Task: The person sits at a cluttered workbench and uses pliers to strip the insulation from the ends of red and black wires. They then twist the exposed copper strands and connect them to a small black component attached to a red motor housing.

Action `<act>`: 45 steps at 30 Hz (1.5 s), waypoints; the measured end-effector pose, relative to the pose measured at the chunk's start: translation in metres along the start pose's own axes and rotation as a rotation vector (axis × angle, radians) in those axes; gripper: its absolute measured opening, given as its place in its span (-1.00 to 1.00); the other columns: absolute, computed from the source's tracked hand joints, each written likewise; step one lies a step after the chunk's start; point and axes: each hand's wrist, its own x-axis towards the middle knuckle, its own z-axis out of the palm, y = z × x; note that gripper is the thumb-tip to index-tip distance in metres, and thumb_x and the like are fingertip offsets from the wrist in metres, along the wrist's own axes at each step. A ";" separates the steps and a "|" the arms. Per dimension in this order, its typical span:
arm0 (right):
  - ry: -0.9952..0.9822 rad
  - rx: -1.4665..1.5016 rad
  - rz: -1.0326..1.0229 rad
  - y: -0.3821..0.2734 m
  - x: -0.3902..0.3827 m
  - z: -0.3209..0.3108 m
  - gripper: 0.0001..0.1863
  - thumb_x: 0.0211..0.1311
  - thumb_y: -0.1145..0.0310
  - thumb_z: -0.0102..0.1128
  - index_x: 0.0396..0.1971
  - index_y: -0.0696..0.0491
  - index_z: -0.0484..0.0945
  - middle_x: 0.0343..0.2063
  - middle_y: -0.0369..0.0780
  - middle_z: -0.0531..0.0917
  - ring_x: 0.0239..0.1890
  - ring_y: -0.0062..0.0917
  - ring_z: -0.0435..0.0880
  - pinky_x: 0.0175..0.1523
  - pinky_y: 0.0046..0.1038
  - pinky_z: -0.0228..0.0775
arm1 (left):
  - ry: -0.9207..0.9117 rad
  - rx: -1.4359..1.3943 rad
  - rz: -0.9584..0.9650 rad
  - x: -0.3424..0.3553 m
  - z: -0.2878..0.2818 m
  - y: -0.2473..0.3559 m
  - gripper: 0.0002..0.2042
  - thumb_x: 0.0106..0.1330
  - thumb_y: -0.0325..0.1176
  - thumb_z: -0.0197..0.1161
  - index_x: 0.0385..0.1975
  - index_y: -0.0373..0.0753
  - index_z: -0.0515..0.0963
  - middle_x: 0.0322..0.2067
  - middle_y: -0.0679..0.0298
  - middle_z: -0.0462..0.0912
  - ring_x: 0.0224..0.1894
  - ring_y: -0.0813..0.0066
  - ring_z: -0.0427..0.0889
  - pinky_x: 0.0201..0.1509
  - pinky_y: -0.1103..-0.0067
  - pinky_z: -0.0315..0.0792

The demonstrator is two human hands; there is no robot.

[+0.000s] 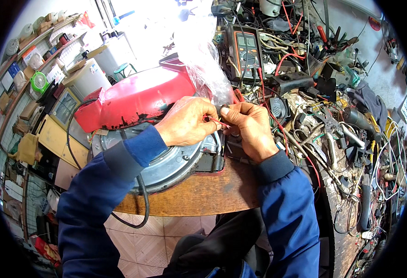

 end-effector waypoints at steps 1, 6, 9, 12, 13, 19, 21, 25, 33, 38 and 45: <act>0.057 0.016 -0.029 -0.002 0.009 -0.009 -0.89 0.29 0.53 0.38 -0.41 0.20 0.62 -0.52 -0.25 0.69 -0.54 -0.59 0.60 -0.35 -0.54 0.50 | -0.012 0.023 -0.011 -0.003 -0.002 0.001 -0.91 0.15 -0.47 0.45 -0.40 -0.32 0.69 -0.42 0.13 0.67 -0.31 0.29 0.68 -0.23 0.42 0.50; 0.359 0.105 -0.187 -0.031 0.024 -0.088 -0.84 0.37 0.42 0.35 -0.36 0.18 0.60 -0.53 -0.28 0.61 -0.55 -0.59 0.59 -0.44 -0.53 0.54 | -0.019 -0.040 0.006 -0.003 -0.002 -0.003 -0.90 0.20 -0.46 0.46 -0.39 -0.32 0.68 -0.43 0.17 0.65 -0.35 0.37 0.64 -0.26 0.45 0.46; 0.301 -0.271 -0.216 -0.021 0.025 -0.080 -0.79 0.40 0.42 0.28 -0.22 0.30 0.67 -0.52 -0.28 0.65 -0.53 -0.65 0.61 -0.48 -0.57 0.46 | -0.069 -0.140 -0.071 -0.001 -0.003 -0.004 -0.90 0.26 -0.46 0.45 -0.38 -0.35 0.68 -0.42 0.22 0.65 -0.32 0.48 0.61 -0.23 0.49 0.44; 0.343 -0.603 -0.259 -0.014 0.027 -0.079 -0.72 0.38 0.39 0.27 -0.12 0.33 0.70 -0.44 -0.10 0.76 -0.45 -0.46 0.73 -0.32 -0.42 0.55 | -0.107 -0.232 -0.115 -0.002 -0.006 -0.007 -0.91 0.29 -0.48 0.44 -0.35 -0.37 0.69 -0.38 0.22 0.68 -0.26 0.50 0.63 -0.15 0.50 0.46; 0.339 -0.707 -0.305 -0.014 0.027 -0.078 -0.71 0.37 0.39 0.27 -0.09 0.32 0.70 -0.40 -0.04 0.78 -0.42 -0.39 0.76 -0.27 -0.38 0.57 | -0.093 -0.277 -0.097 -0.002 -0.006 -0.009 -0.90 0.28 -0.47 0.43 -0.33 -0.39 0.70 -0.39 0.20 0.70 -0.29 0.51 0.64 -0.19 0.50 0.47; 0.344 -0.892 -0.382 -0.018 0.016 -0.060 -0.75 0.28 0.41 0.28 -0.17 0.28 0.73 -0.35 0.04 0.79 -0.28 -0.26 0.82 -0.08 -0.28 0.61 | -0.092 -0.506 -0.104 -0.002 -0.004 -0.019 -0.88 0.35 -0.47 0.39 -0.25 -0.42 0.71 -0.38 0.26 0.74 -0.36 0.62 0.62 -0.30 0.58 0.47; 0.257 -0.897 -0.381 -0.023 0.012 -0.053 -0.77 0.25 0.45 0.27 -0.20 0.28 0.73 -0.35 0.03 0.79 -0.27 -0.32 0.82 -0.09 -0.32 0.61 | -0.156 -0.524 -0.200 0.001 -0.010 -0.012 -0.87 0.37 -0.45 0.40 -0.22 -0.39 0.71 -0.33 0.28 0.73 -0.30 0.63 0.63 -0.26 0.62 0.49; -0.225 -0.463 -0.133 -0.034 0.002 -0.020 -0.87 0.23 0.57 0.25 -0.28 0.28 0.72 -0.41 -0.26 0.75 -0.38 -0.65 0.64 -0.22 -0.53 0.48 | -0.167 -0.414 -0.246 0.000 -0.011 -0.009 -0.84 0.40 -0.44 0.37 -0.15 -0.39 0.71 -0.36 0.29 0.73 -0.38 0.64 0.63 -0.29 0.62 0.53; -0.232 -0.038 0.031 -0.010 -0.007 0.003 -0.85 0.24 0.61 0.36 -0.20 0.28 0.70 -0.36 -0.24 0.75 -0.36 -0.63 0.66 -0.21 -0.56 0.51 | -0.075 -0.560 -0.279 -0.001 -0.016 -0.006 -0.83 0.44 -0.43 0.31 -0.10 -0.40 0.66 -0.37 0.25 0.73 -0.36 0.60 0.69 -0.31 0.62 0.55; -0.241 -0.079 -0.007 0.000 -0.007 0.004 -0.83 0.25 0.62 0.39 -0.17 0.29 0.68 -0.34 -0.22 0.76 -0.36 -0.63 0.66 -0.22 -0.57 0.52 | -0.061 -0.539 -0.328 -0.006 -0.024 0.006 -0.79 0.45 -0.41 0.32 -0.06 -0.41 0.62 -0.38 0.25 0.70 -0.38 0.59 0.69 -0.32 0.63 0.56; -0.202 -0.068 -0.136 0.014 -0.005 0.009 -0.70 0.19 0.69 0.41 -0.08 0.24 0.57 -0.30 -0.20 0.77 -0.30 -0.62 0.72 -0.17 -0.55 0.58 | -0.096 -0.547 -0.219 -0.005 -0.017 -0.002 -0.85 0.44 -0.44 0.34 -0.14 -0.39 0.64 -0.38 0.25 0.70 -0.40 0.59 0.70 -0.33 0.62 0.59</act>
